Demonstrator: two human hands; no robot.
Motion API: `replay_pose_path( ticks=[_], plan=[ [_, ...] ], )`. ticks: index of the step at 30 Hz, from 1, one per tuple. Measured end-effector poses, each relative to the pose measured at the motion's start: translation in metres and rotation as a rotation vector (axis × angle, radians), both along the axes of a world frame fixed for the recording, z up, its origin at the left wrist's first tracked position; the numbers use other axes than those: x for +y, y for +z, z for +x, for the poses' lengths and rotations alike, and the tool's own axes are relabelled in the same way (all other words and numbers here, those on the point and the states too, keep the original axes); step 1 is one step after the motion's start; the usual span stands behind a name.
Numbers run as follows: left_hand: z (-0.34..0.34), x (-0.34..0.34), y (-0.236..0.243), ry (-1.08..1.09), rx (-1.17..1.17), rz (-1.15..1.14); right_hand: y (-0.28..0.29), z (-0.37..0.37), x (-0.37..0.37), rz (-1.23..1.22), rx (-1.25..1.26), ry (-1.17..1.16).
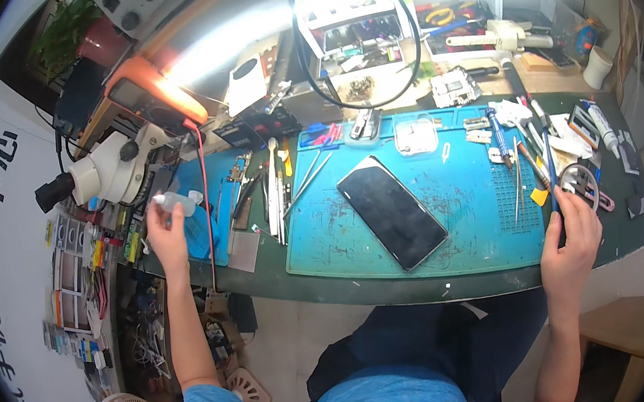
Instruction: The person uses a rotary tool to grind a small area on the smartphone screen, then applies a liquid from a bottle and uses a hot air gun to heat the same spot. The person repeatedly handles the phone and tools while working on the screen.
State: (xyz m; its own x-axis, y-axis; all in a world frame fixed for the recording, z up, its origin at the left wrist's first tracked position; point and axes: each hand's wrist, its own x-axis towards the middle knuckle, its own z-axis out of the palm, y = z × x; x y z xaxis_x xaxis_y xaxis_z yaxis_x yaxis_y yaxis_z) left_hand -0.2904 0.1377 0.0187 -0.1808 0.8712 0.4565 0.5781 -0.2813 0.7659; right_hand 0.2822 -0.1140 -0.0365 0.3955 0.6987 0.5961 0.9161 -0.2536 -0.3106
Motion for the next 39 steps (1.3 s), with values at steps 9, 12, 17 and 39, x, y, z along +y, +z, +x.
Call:
replay_pose_path(
  ticks=[9, 12, 17, 39],
  plan=[
    [0.015, 0.062, -0.01, 0.067, 0.152, 0.046, 0.004, -0.007, 0.005, 0.046, -0.003, 0.019],
    [0.04, 0.031, -0.009, 0.016, 0.064, 0.202, 0.006, -0.004, 0.001, 0.039, -0.008, 0.003],
    [0.085, -0.03, -0.01, -0.288, 0.047, -0.01, 0.009, -0.011, 0.003, 0.047, 0.0, 0.007],
    [0.123, -0.02, 0.045, -0.191, 0.336, 0.408, 0.01, -0.007, 0.002, 0.159, 0.03, 0.033]
  ],
)
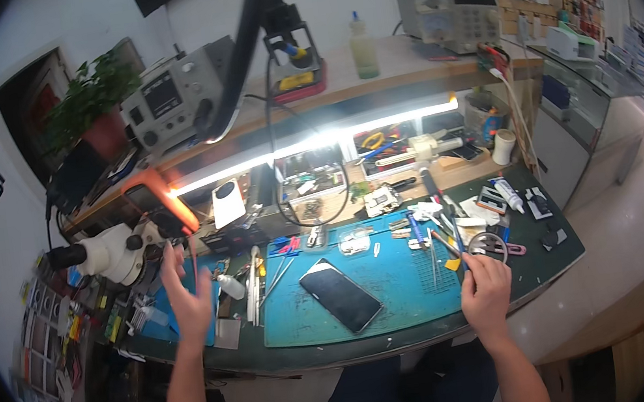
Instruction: The person uses a rotary tool to grind a small area on the smartphone screen, then applies a liquid from a bottle and uses a hot air gun to heat the same spot. The person repeatedly handles the phone and tools while working on the screen.
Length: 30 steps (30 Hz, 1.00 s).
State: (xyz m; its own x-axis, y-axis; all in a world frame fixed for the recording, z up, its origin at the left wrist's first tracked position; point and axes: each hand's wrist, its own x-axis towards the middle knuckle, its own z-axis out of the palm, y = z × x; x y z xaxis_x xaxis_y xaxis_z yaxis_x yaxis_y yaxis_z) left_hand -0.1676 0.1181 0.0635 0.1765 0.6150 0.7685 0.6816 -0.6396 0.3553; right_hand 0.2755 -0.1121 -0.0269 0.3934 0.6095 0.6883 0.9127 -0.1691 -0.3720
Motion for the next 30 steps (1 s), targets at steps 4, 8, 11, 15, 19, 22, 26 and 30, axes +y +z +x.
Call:
replay_pose_path(
  ticks=[4, 8, 11, 15, 19, 22, 26, 30],
  plan=[
    [-0.001, 0.121, 0.135, -0.23, -0.404, 0.191, -0.001, 0.001, 0.002, -0.006, -0.019, 0.0],
    [-0.015, 0.215, 0.224, -0.301, -0.505, -0.043, -0.007, -0.002, 0.006, 0.032, -0.005, 0.003],
    [-0.007, 0.225, 0.222, -0.437, -0.611, -0.194, -0.01, -0.001, 0.004, 0.022, -0.008, -0.014],
    [-0.002, 0.232, 0.223, -0.523, -0.806, -0.366, -0.005, -0.001, 0.006, -0.029, 0.034, -0.006],
    [0.001, 0.227, 0.228, -0.513, -0.836, -0.426, -0.004, 0.0, 0.006, 0.006, 0.035, -0.007],
    [0.031, 0.212, 0.206, -0.492, -0.704, -0.2, -0.004, 0.004, 0.003, 0.019, 0.02, -0.028],
    [0.031, 0.213, 0.193, -0.112, -0.276, 0.125, -0.006, -0.001, 0.006, 0.034, 0.032, -0.013],
    [0.033, 0.198, 0.195, -0.057, -0.067, 0.193, -0.005, -0.003, 0.005, 0.054, 0.021, -0.034]
  ],
)
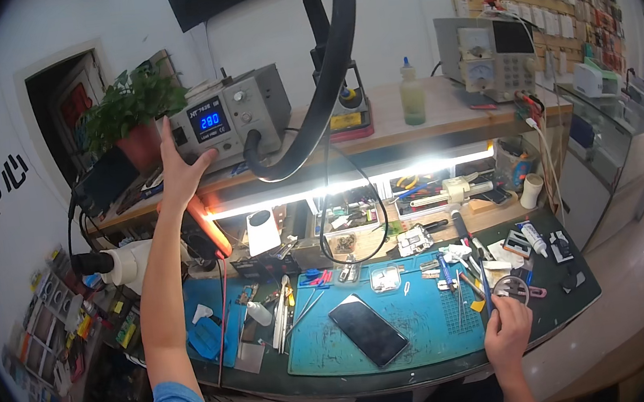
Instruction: The person uses a rotary tool to grind a small area on the smartphone screen, then applies a liquid from a bottle and uses a hot air gun to heat the same spot. The person repeatedly handles the phone and tools while working on the screen.
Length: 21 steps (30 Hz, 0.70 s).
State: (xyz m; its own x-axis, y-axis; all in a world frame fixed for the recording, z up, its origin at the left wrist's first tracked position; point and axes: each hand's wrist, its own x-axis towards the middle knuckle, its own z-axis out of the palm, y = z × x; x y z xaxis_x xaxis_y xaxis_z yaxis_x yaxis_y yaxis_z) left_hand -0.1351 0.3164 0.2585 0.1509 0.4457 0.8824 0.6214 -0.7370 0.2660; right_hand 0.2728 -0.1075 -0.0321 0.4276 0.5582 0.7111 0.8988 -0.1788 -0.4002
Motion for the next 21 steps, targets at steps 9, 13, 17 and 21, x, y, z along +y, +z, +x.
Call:
replay_pose_path(
  ticks=[9, 13, 17, 21],
  plan=[
    [-0.001, 0.0, 0.011, 0.007, 0.018, -0.06, -0.003, -0.001, 0.003, 0.044, -0.041, -0.015],
    [-0.006, 0.016, 0.03, -0.091, 0.146, -0.065, 0.006, 0.003, 0.004, 0.018, -0.013, -0.085],
    [-0.063, 0.082, 0.036, -0.023, 0.231, -0.005, 0.004, -0.002, 0.012, -0.05, 0.026, -0.069],
    [-0.07, 0.095, 0.036, 0.064, 0.286, 0.101, 0.005, 0.003, 0.002, -0.076, 0.011, -0.091]
  ],
)
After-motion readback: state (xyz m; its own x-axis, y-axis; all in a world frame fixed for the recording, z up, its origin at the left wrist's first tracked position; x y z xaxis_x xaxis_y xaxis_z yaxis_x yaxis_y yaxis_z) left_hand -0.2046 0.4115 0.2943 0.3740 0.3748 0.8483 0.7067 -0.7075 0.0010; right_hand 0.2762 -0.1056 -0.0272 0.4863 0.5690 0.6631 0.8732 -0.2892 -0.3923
